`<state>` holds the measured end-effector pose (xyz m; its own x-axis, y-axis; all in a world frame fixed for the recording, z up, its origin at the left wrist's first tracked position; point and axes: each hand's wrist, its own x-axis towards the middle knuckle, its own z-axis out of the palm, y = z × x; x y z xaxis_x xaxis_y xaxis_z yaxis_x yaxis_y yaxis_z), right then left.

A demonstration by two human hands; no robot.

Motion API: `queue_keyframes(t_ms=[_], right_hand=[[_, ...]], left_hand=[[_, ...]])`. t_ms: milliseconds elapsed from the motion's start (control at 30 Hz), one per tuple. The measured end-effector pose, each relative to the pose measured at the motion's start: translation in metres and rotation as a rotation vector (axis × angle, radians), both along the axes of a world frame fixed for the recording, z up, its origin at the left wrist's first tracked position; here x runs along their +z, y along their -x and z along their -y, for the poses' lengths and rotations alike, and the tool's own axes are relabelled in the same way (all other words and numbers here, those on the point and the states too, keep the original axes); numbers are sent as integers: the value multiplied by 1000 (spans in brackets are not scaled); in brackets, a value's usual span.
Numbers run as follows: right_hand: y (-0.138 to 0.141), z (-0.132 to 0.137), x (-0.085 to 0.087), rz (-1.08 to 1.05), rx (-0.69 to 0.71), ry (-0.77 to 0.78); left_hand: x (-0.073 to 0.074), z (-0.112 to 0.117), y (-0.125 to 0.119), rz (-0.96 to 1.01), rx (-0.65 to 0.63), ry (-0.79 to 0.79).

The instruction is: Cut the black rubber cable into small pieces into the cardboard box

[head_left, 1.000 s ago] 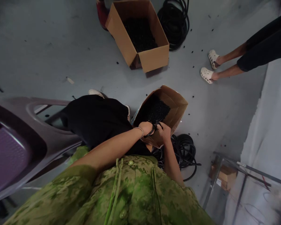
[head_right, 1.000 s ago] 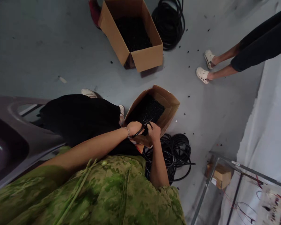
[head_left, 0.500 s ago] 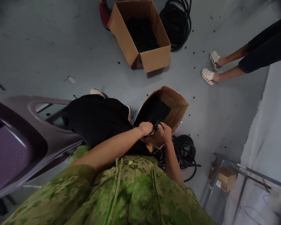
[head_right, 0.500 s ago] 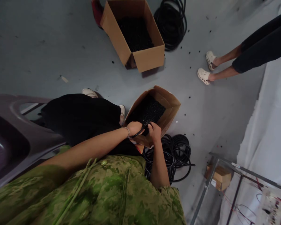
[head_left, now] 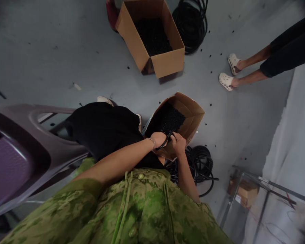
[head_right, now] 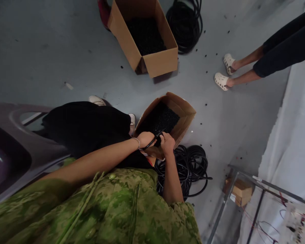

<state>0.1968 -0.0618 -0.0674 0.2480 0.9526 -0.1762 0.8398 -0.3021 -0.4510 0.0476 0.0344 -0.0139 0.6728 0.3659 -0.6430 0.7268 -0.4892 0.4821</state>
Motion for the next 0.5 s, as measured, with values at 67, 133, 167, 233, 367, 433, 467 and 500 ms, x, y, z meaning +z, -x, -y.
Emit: queue_keyframes(t_ms=[67,133,167,233,367,433,467,500], right_hand=[[1,-1,-1,17,6,-1],[1,-1,-2,26,0,-6],[0,-1,-2,29,-6,-6],[0,0,-4,35,-21,-1],[-1,0,-6,40,-46,37],[-1,1,-5,40,-56,59],[-1,1,-4,43,-60,68],[0,1,-3,48,-61,75]], left_hand=[[0,0,0,7,-9,-20],[1,0,0,18,-13,-36],[1,-1,0,23,-15,-42],[1,-1,0,30,-18,-51],[0,1,-1,43,-20,-57],[0,1,-1,41,-21,-60],[0,1,-1,36,-22,-59],[0,1,-1,31,-24,-57]])
